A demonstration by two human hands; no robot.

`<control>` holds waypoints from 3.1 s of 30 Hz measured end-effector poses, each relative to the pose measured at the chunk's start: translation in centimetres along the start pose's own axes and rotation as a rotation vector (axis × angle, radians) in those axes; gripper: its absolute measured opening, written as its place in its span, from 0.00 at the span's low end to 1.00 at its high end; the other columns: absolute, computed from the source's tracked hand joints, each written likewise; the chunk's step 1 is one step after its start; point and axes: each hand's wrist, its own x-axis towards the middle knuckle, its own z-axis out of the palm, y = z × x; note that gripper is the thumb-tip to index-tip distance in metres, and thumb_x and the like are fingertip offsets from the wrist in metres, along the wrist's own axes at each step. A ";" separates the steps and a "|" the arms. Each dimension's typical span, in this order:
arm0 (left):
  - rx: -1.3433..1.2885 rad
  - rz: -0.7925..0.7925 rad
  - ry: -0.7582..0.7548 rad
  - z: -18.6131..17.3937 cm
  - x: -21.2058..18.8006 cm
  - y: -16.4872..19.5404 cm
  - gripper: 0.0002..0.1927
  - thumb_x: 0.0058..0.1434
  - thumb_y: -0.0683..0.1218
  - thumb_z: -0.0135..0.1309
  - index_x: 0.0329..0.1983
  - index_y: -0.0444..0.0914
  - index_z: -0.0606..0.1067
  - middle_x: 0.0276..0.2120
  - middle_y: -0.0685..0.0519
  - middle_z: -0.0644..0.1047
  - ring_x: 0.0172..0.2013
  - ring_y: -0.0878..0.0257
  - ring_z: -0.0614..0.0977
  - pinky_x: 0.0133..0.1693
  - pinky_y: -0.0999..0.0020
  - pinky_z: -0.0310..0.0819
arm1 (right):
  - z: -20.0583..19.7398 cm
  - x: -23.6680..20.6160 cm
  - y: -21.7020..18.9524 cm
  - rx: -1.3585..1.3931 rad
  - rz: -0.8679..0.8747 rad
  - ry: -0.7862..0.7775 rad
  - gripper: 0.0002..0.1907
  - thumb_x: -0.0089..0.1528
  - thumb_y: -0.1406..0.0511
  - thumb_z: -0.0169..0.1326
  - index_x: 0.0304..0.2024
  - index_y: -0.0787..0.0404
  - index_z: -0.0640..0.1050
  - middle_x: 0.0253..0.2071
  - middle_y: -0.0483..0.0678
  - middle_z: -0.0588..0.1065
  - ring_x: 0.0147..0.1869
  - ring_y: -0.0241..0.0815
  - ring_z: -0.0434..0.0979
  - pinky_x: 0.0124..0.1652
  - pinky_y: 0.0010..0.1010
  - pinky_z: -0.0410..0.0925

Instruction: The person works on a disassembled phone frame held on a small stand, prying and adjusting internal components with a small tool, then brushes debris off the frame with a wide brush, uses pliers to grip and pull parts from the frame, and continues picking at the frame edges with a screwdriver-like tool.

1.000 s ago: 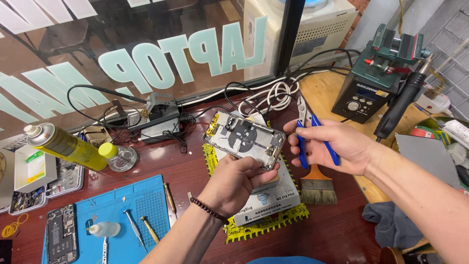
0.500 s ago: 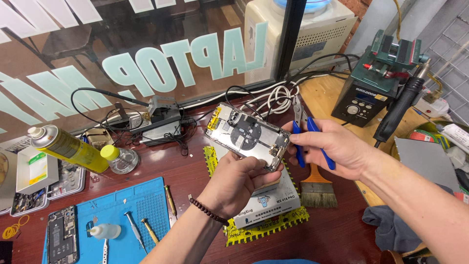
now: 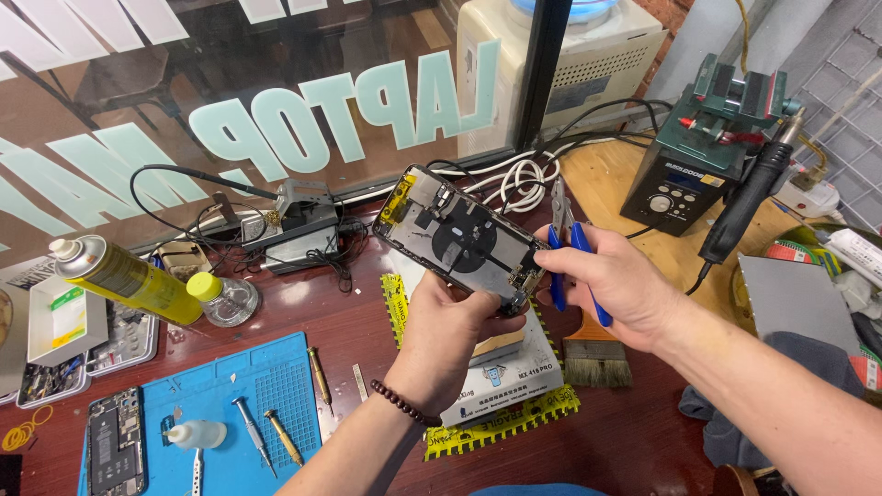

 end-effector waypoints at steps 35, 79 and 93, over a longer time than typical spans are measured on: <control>0.031 -0.004 0.008 0.9 -0.5 0.7 0.16 0.56 0.32 0.50 0.49 0.30 0.69 0.42 0.44 0.81 0.36 0.55 0.86 0.37 0.63 0.87 | 1.2 0.5 1.0 0.064 -0.039 0.080 0.13 0.62 0.68 0.52 0.49 0.63 0.75 0.43 0.50 0.76 0.44 0.43 0.78 0.43 0.41 0.74; 0.394 -0.276 0.025 -6.5 4.1 -1.4 0.20 0.59 0.32 0.51 0.56 0.32 0.71 0.40 0.44 0.81 0.34 0.56 0.85 0.33 0.64 0.84 | -12.5 2.5 14.1 -1.360 0.490 0.527 0.38 0.56 0.45 0.62 0.66 0.46 0.70 0.63 0.53 0.70 0.68 0.53 0.70 0.61 0.51 0.65; 1.188 0.238 0.157 -3.4 2.9 -0.8 0.20 0.51 0.49 0.63 0.46 0.35 0.80 0.31 0.44 0.83 0.34 0.52 0.87 0.40 0.59 0.81 | 0.8 8.0 4.5 -0.988 -0.352 -0.029 0.16 0.64 0.64 0.50 0.54 0.52 0.80 0.39 0.52 0.81 0.39 0.47 0.83 0.42 0.37 0.74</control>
